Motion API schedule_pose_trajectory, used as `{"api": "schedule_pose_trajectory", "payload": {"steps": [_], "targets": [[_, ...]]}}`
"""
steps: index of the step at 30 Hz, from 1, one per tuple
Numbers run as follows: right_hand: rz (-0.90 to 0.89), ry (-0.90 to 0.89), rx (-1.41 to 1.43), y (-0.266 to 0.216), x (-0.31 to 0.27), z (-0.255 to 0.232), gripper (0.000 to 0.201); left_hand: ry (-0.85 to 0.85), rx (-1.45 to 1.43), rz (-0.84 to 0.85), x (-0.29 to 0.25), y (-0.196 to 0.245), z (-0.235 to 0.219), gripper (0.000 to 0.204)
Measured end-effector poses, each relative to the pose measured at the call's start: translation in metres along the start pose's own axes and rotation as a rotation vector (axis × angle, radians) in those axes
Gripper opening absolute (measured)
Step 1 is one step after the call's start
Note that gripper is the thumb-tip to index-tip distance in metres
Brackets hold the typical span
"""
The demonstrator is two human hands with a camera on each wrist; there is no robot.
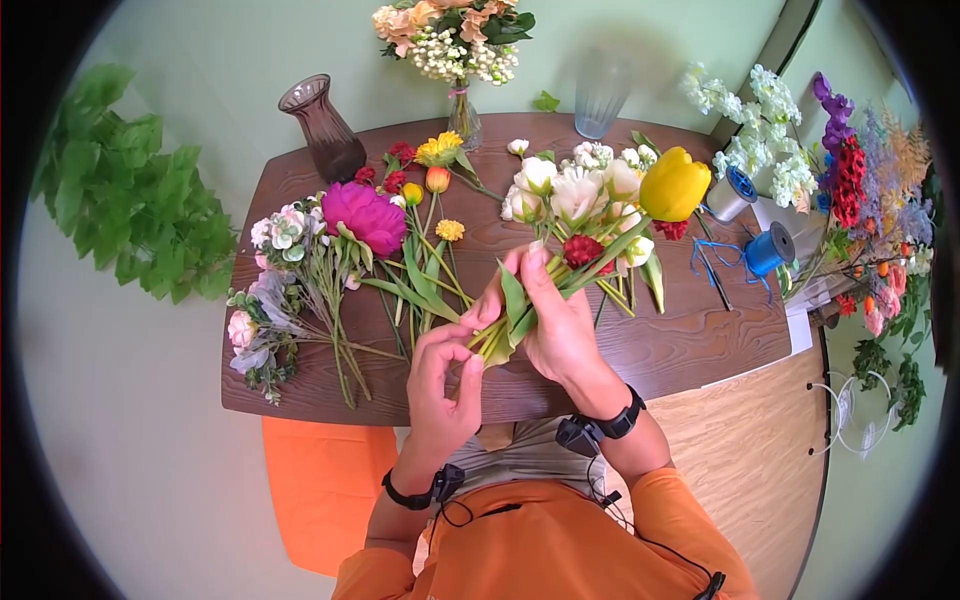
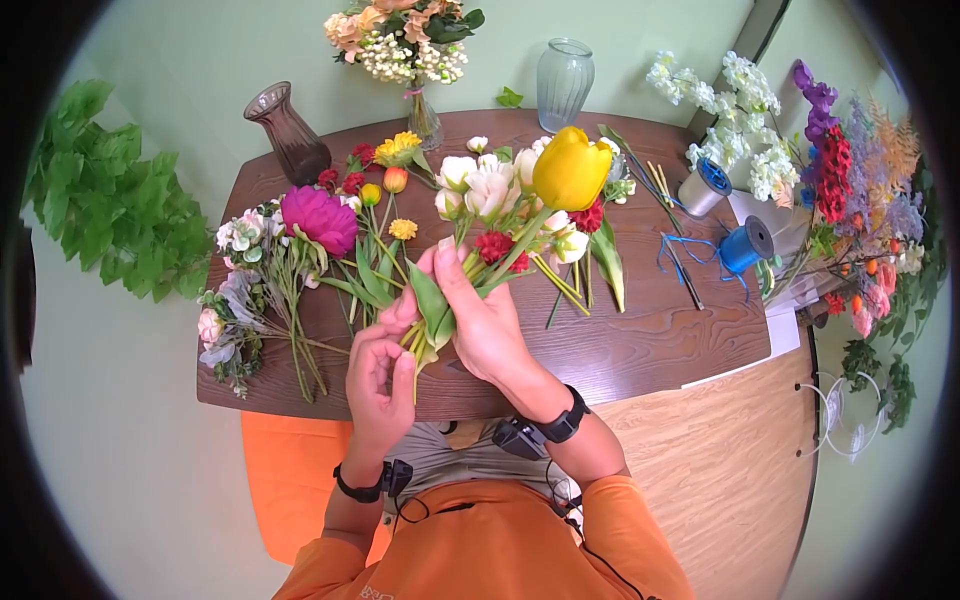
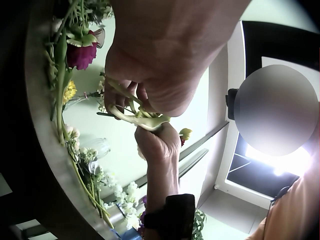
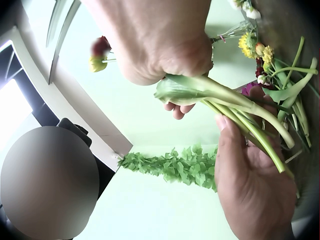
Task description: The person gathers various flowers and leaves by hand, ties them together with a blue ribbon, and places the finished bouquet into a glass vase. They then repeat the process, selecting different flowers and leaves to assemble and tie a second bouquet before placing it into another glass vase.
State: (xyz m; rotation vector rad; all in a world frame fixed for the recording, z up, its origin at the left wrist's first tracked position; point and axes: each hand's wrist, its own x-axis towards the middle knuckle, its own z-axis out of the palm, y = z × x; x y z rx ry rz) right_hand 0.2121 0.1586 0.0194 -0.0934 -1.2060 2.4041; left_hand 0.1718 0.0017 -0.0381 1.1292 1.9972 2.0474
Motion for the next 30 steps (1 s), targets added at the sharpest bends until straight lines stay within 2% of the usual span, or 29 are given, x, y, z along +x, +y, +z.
{"api": "schedule_pose_trajectory", "payload": {"steps": [2, 10, 13, 15, 17, 18, 23, 29, 30], "targets": [[0.006, -0.002, 0.009, -0.001, -0.001, 0.0, 0.037, -0.009, 0.084, 0.061, 0.0, -0.001, -0.003, 0.012], [0.029, -0.031, 0.052, -0.003, -0.004, 0.003, 0.036, 0.007, 0.12, 0.082, -0.003, -0.002, -0.006, 0.014], [-0.026, -0.031, 0.058, -0.005, -0.004, 0.001, 0.043, -0.003, 0.125, 0.078, -0.003, -0.002, -0.007, 0.016], [-0.032, -0.284, 0.08, -0.01, -0.002, -0.013, 0.047, -0.013, 0.123, 0.073, -0.002, 0.0, -0.008, 0.018], [-0.075, -0.32, 0.104, -0.01, -0.003, -0.013, 0.049, -0.15, 0.114, 0.067, -0.002, 0.004, -0.011, 0.018], [-0.029, -0.37, 0.128, -0.014, -0.004, -0.016, 0.048, -0.139, 0.116, 0.069, -0.001, 0.005, -0.01, 0.018], [0.128, -0.592, 0.26, -0.014, -0.005, -0.033, 0.047, -0.051, -0.231, 0.046, 0.008, 0.008, -0.011, 0.016], [0.253, -0.57, 0.134, -0.007, -0.005, -0.026, 0.045, -0.124, -0.337, -0.13, 0.039, 0.028, -0.006, 0.021], [0.273, -0.563, 0.112, -0.008, -0.006, -0.024, 0.044, -0.139, -0.347, -0.11, 0.046, 0.031, -0.006, 0.022]]}}
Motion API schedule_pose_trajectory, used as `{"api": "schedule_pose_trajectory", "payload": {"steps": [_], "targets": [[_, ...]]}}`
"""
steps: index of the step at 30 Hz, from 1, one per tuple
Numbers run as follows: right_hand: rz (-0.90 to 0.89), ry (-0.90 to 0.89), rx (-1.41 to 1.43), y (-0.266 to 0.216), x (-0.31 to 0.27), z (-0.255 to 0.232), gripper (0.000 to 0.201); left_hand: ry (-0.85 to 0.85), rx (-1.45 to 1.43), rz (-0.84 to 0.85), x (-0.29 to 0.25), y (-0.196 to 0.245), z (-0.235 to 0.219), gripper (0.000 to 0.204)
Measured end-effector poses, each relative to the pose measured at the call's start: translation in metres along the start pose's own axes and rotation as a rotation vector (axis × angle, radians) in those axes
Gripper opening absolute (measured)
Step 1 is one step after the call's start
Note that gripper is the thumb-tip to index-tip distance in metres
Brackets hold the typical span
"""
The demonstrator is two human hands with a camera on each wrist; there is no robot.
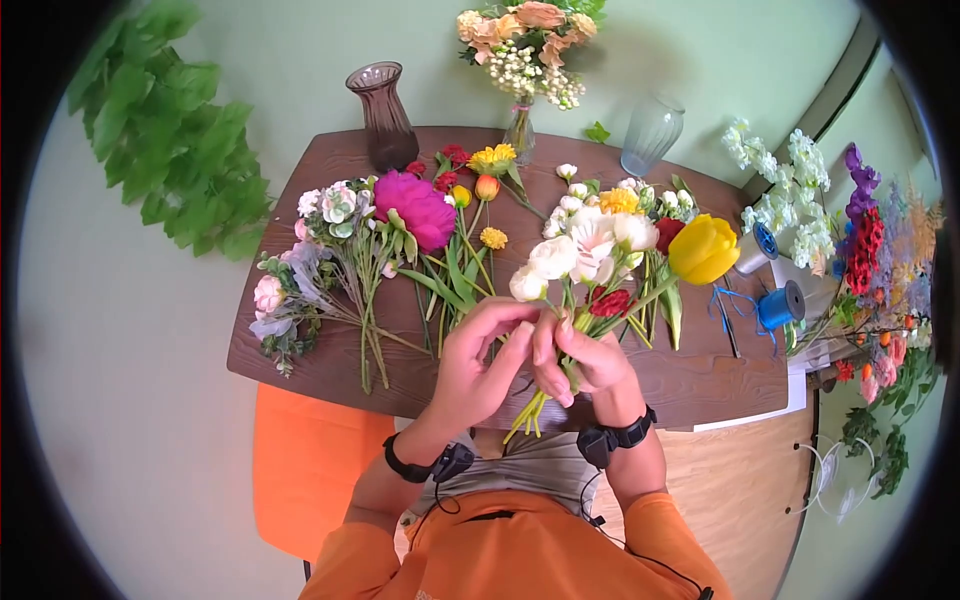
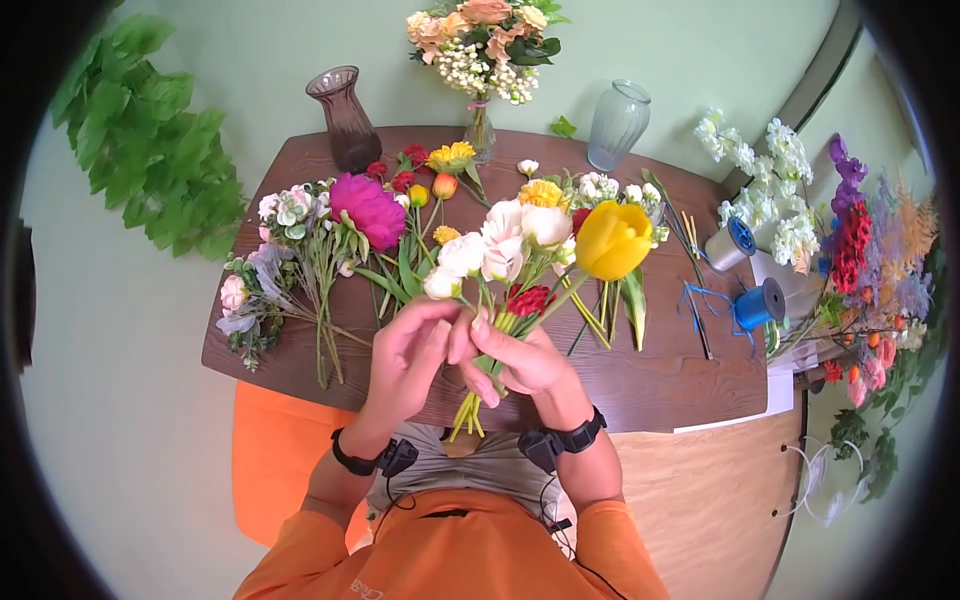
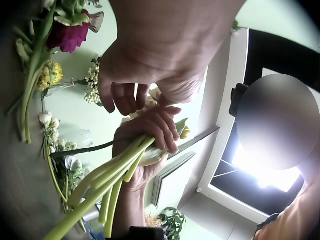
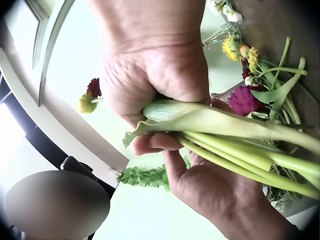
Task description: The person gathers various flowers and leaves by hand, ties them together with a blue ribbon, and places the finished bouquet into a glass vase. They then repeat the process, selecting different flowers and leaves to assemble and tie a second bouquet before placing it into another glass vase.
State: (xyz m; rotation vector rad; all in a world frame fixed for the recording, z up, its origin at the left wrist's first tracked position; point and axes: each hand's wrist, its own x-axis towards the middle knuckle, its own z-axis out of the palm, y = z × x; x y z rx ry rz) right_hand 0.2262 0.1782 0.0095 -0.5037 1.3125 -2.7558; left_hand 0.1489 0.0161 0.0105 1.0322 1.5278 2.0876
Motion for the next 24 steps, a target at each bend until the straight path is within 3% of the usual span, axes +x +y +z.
{"api": "schedule_pose_trajectory", "payload": {"steps": [3, 6, 8, 14, 16, 24], "targets": [[0.043, 0.037, -0.007, 0.002, -0.004, -0.002, 0.04, -0.045, -0.18, -0.061, 0.008, -0.007, -0.003, 0.022], [0.065, 0.026, -0.027, -0.001, -0.006, 0.002, 0.037, -0.099, -0.158, -0.039, 0.014, -0.007, -0.002, 0.019], [0.113, 0.125, -0.066, -0.003, -0.008, 0.006, 0.036, -0.114, -0.141, -0.06, 0.017, -0.004, -0.002, 0.017], [0.157, -0.065, -0.18, 0.001, -0.009, -0.004, 0.032, -0.049, -0.178, -0.099, 0.019, 0.006, 0.003, 0.016], [0.182, -0.074, -0.165, 0.003, -0.008, -0.004, 0.033, 0.048, -0.193, -0.096, 0.022, 0.012, 0.005, 0.016], [0.221, 0.009, -0.196, 0.003, -0.013, -0.005, 0.037, -0.057, -0.16, -0.121, 0.021, -0.001, 0.003, 0.022]]}}
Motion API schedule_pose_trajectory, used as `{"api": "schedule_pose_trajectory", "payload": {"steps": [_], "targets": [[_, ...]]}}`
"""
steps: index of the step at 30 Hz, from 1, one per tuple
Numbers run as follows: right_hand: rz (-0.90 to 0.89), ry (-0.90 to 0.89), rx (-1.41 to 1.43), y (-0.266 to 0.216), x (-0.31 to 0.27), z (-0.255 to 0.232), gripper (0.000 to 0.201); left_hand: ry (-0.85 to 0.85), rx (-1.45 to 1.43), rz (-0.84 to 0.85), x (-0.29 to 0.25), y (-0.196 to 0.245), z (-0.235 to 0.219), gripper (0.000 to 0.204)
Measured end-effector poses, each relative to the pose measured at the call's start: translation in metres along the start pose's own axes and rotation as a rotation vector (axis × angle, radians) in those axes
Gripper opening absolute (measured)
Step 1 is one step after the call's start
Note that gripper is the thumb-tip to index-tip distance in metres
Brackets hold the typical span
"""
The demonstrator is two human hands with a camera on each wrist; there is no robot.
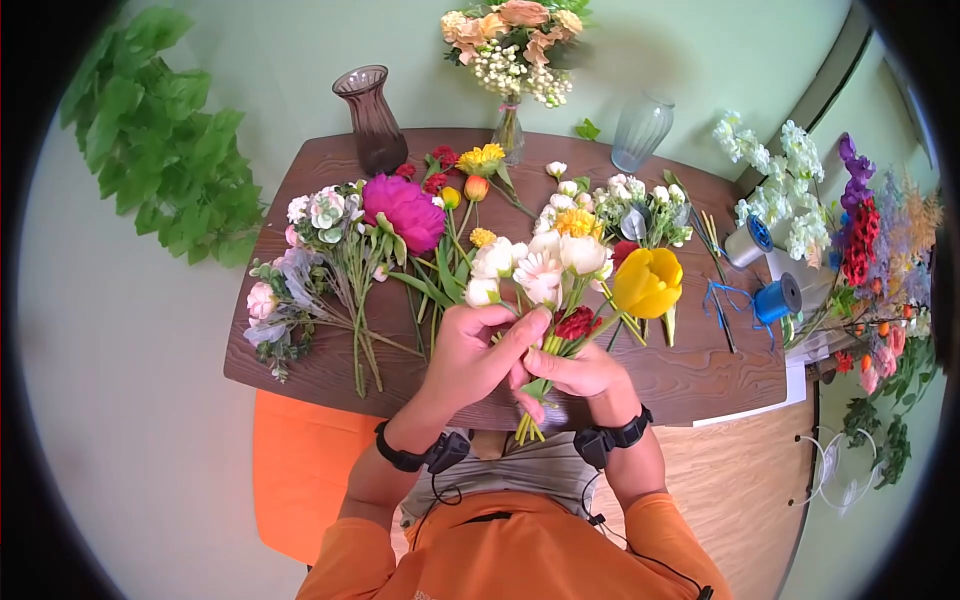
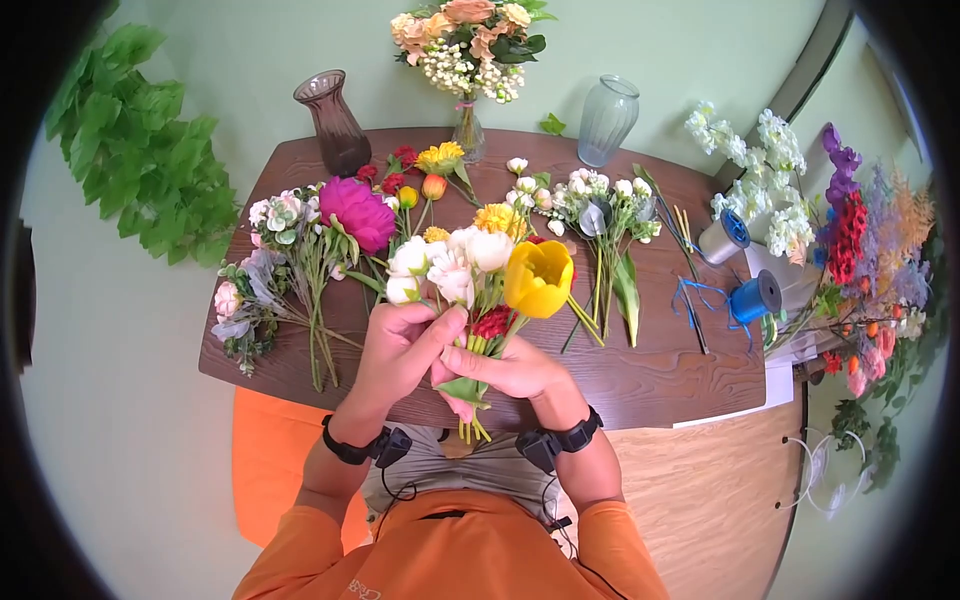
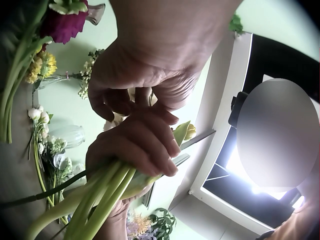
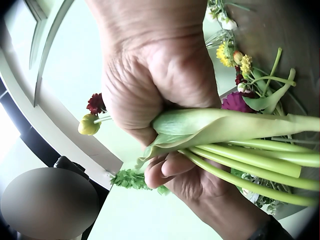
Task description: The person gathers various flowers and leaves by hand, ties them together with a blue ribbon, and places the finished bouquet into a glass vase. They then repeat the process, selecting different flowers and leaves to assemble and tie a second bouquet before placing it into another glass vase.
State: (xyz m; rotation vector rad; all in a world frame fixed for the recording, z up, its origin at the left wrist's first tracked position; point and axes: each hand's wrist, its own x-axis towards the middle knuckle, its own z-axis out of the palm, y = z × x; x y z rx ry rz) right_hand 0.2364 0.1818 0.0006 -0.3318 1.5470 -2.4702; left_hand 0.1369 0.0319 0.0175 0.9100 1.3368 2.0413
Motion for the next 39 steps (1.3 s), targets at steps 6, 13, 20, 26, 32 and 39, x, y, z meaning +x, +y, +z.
{"api": "schedule_pose_trajectory", "payload": {"steps": [6, 13, 20, 26, 32, 39], "targets": [[0.01, 0.031, -0.148, 0.009, -0.002, -0.007, 0.033, -0.102, 0.228, 0.053, 0.002, 0.009, -0.003, 0.027], [0.062, 0.111, -0.005, 0.009, 0.007, -0.001, 0.03, -0.37, -0.269, -0.381, 0.011, -0.022, -0.044, 0.033], [0.024, 0.253, 0.05, 0.024, 0.011, 0.002, 0.022, -0.333, -0.059, -0.299, 0.009, -0.032, -0.033, 0.026], [0.002, 0.193, 0.204, 0.015, 0.016, 0.009, 0.018, -0.211, -0.087, -0.222, 0.008, -0.045, -0.035, 0.02], [-0.036, 0.186, 0.222, 0.022, 0.018, 0.008, 0.024, -0.161, -0.082, -0.208, 0.002, -0.051, -0.041, 0.018], [-0.043, 0.216, 0.18, 0.025, 0.019, 0.005, 0.028, -0.069, -0.084, -0.216, -0.002, -0.015, -0.015, 0.025]]}}
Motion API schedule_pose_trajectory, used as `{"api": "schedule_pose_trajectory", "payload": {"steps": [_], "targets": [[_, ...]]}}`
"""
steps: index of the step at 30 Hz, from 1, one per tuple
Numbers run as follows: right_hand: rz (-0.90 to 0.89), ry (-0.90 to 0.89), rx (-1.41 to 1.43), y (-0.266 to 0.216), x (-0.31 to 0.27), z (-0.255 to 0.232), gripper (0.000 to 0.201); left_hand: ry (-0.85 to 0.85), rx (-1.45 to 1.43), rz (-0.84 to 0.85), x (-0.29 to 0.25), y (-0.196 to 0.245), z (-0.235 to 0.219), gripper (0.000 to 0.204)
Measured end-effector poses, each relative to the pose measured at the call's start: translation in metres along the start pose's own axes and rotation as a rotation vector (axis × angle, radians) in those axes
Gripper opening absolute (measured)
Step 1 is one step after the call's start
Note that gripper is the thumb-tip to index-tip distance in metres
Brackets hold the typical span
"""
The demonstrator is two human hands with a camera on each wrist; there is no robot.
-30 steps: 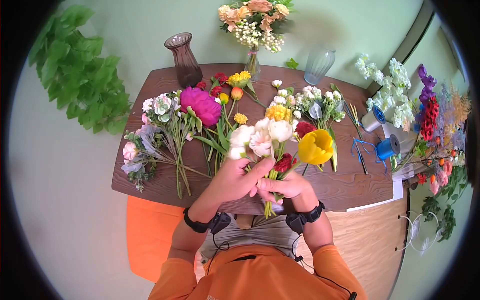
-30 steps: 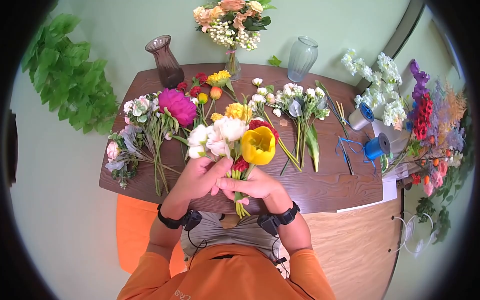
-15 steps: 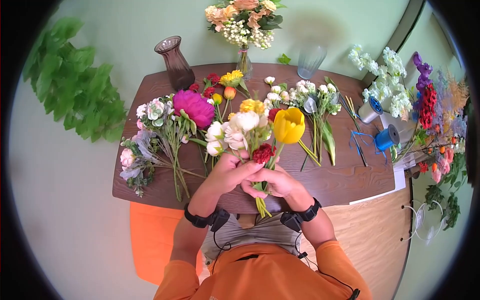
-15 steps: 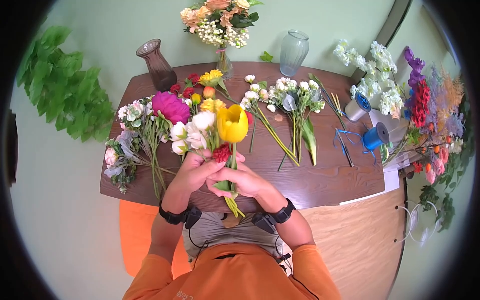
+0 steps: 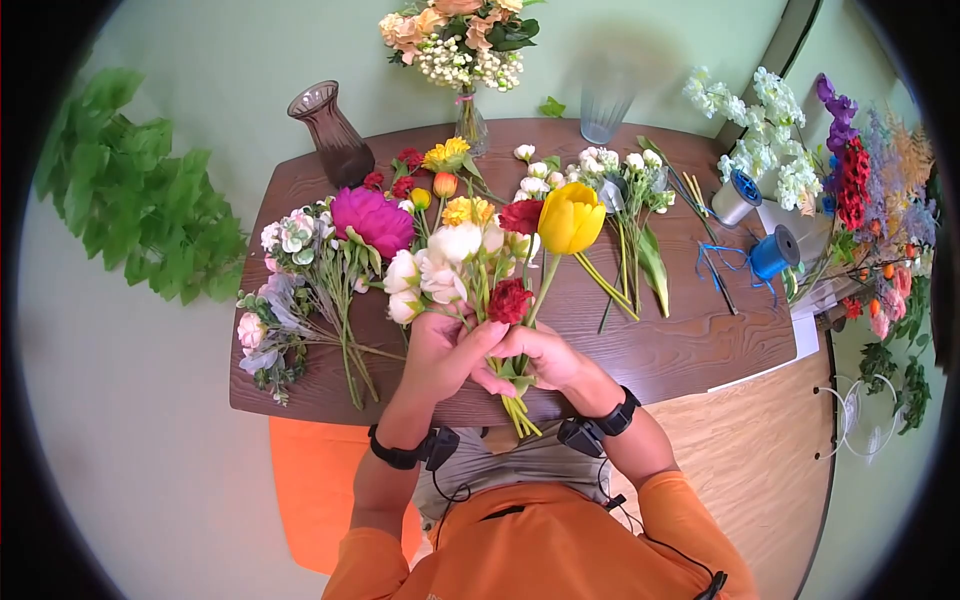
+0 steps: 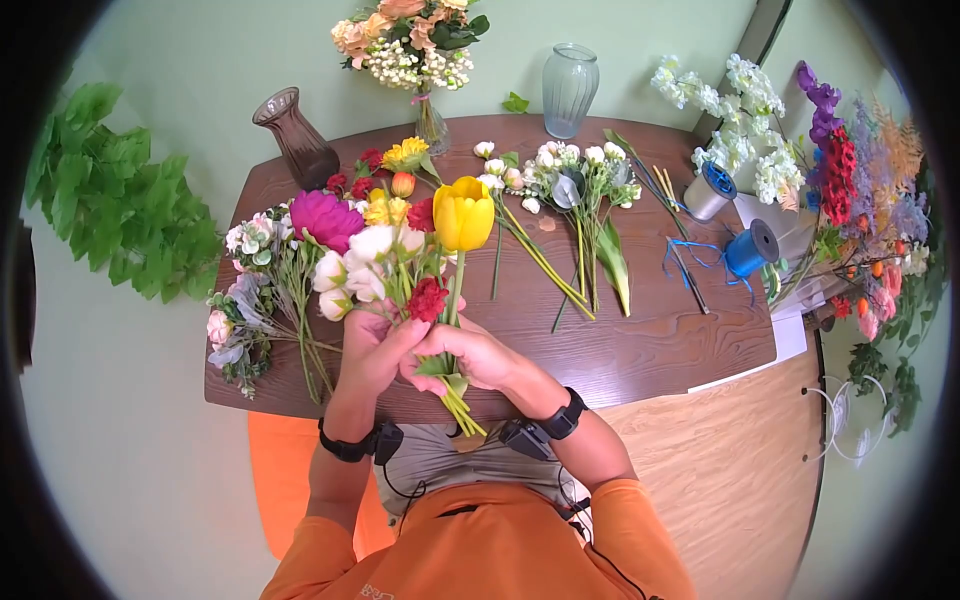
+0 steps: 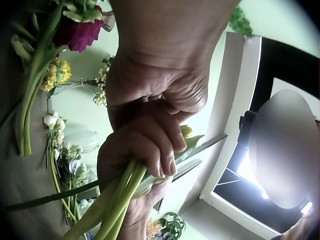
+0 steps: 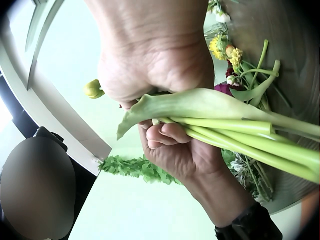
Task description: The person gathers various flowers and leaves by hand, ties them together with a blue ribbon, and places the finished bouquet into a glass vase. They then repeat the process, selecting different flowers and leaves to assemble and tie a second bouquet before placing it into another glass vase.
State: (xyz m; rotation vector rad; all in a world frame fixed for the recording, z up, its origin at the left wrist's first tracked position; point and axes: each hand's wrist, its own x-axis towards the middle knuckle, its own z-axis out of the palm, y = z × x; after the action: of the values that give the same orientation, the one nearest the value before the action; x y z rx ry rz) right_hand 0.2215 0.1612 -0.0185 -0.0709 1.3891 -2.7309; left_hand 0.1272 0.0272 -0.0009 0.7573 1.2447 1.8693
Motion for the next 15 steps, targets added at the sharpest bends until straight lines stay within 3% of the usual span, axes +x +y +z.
{"api": "schedule_pose_trajectory", "payload": {"steps": [4, 6, 8, 10, 15], "targets": [[-0.015, 0.048, 0.022, -0.002, -0.002, 0.006, 0.034, 0.015, 0.112, -0.031, -0.009, 0.008, -0.002, 0.027], [0.012, 0.155, 0.025, 0.0, -0.004, 0.008, 0.039, 0.004, 0.114, 0.015, -0.009, -0.002, -0.007, 0.028], [-0.018, 0.102, 0.003, 0.002, -0.004, 0.004, 0.037, -0.008, 0.117, 0.062, -0.009, 0.0, -0.006, 0.03], [-0.048, 0.05, -0.018, 0.005, -0.005, 0.0, 0.036, 0.008, -0.007, -0.028, -0.01, 0.013, 0.003, 0.032], [0.019, -0.013, 0.024, 0.007, -0.005, -0.009, 0.034, -0.003, 0.021, -0.11, -0.01, 0.007, 0.0, 0.034]]}}
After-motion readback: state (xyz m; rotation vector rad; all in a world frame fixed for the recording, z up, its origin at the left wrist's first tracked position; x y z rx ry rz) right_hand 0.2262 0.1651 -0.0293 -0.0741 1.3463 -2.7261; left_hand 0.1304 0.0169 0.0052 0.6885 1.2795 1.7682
